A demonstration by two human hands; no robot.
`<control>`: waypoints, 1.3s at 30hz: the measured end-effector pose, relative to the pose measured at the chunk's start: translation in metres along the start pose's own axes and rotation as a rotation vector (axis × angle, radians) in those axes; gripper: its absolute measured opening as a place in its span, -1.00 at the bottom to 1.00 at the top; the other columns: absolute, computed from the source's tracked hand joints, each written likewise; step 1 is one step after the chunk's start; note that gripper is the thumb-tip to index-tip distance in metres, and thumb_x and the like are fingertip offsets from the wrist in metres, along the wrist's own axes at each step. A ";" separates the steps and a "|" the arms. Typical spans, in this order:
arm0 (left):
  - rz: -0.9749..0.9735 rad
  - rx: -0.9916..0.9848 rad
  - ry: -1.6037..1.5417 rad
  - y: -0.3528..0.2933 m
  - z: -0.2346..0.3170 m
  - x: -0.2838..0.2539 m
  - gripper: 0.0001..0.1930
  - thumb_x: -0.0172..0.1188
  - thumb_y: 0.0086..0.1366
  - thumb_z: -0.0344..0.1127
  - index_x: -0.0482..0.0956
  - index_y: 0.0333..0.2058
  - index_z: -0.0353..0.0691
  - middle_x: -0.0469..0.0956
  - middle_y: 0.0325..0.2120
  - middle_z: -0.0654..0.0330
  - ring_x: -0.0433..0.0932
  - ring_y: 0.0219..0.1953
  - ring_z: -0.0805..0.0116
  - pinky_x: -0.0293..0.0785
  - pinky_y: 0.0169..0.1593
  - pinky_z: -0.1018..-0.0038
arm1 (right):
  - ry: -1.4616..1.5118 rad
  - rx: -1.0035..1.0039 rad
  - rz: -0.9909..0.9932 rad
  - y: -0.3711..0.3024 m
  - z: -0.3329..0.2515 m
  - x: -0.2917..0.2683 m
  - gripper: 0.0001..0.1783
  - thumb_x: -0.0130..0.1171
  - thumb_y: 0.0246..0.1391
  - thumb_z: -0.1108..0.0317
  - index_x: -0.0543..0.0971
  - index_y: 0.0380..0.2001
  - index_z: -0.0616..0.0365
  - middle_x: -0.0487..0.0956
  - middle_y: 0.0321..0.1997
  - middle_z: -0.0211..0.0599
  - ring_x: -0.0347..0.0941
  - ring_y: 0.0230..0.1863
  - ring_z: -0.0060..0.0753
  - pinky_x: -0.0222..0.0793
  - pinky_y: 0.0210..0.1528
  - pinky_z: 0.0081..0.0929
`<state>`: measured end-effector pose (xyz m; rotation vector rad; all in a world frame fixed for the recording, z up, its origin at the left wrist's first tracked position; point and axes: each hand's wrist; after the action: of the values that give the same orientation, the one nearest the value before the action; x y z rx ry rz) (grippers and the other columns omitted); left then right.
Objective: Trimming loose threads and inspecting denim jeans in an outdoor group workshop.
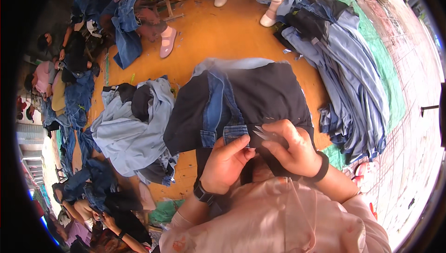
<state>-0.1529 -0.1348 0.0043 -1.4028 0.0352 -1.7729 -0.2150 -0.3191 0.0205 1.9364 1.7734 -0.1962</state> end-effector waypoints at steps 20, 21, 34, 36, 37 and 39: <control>0.157 0.312 0.779 -0.009 0.003 0.011 -0.86 0.24 0.29 -0.32 0.55 -0.28 -0.26 0.53 -0.45 0.33 0.45 -0.40 0.61 0.40 -0.32 0.60 | 0.138 0.275 0.061 0.030 -0.022 -0.021 -0.56 0.27 -0.01 0.55 0.43 -0.03 0.17 0.48 -0.51 -0.50 0.29 -0.45 -0.74 0.22 -0.36 -0.71; 0.162 0.295 0.729 -0.010 0.000 0.011 -0.86 0.23 0.29 -0.32 0.55 -0.27 -0.26 0.53 -0.44 0.33 0.45 -0.40 0.61 0.41 -0.32 0.60 | 0.141 0.273 0.060 0.027 -0.021 -0.019 -0.52 0.28 -0.03 0.55 0.43 0.00 0.16 0.47 -0.52 -0.51 0.27 -0.46 -0.74 0.21 -0.38 -0.72; -0.055 0.115 0.591 -0.021 0.002 0.013 -0.79 0.11 0.29 -0.52 0.46 -0.09 -0.32 0.53 -0.15 0.23 0.52 -0.20 0.53 0.46 -0.12 0.57 | -0.526 -0.110 -0.061 0.008 0.013 -0.033 -0.58 0.24 -0.32 0.59 0.48 -0.26 0.11 0.55 -0.27 -0.28 0.56 -0.39 -0.14 0.49 -0.40 -0.32; -0.053 0.186 0.693 -0.019 0.006 0.011 -0.76 0.11 0.27 -0.54 0.46 -0.08 -0.35 0.52 -0.12 0.19 0.51 -0.17 0.53 0.47 -0.11 0.54 | -0.411 0.008 -0.068 0.011 0.016 -0.046 -0.67 0.24 -0.23 0.59 0.54 -0.27 0.19 0.59 -0.31 -0.19 0.56 -0.35 -0.07 0.48 -0.34 -0.33; -0.052 0.246 0.790 -0.018 0.008 0.010 -0.74 0.11 0.25 -0.57 0.46 -0.06 -0.37 0.51 -0.09 0.15 0.50 -0.14 0.52 0.48 -0.09 0.52 | -0.318 0.137 -0.103 0.014 0.014 -0.053 -0.74 0.28 -0.13 0.55 0.56 -0.27 0.26 0.57 -0.41 -0.19 0.55 -0.41 -0.20 0.43 -0.31 -0.40; 0.075 0.782 1.443 -0.008 0.029 0.028 -0.51 0.22 0.06 -0.61 0.49 0.03 -0.29 0.43 0.01 0.05 0.50 0.00 0.23 0.42 0.11 0.40 | -0.112 0.407 -0.231 0.035 0.010 -0.080 -0.79 0.30 -0.04 0.48 0.58 -0.30 0.33 0.56 -0.46 -0.27 0.47 -0.44 -0.45 0.36 -0.30 -0.50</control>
<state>-0.1344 -0.1336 0.0412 0.5384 0.1335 -2.0186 -0.1907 -0.3959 0.0559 1.9285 1.9945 -0.7842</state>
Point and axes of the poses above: each hand's wrist, its own y-axis towards the middle knuckle, its own x-axis out of the palm, z = x × y
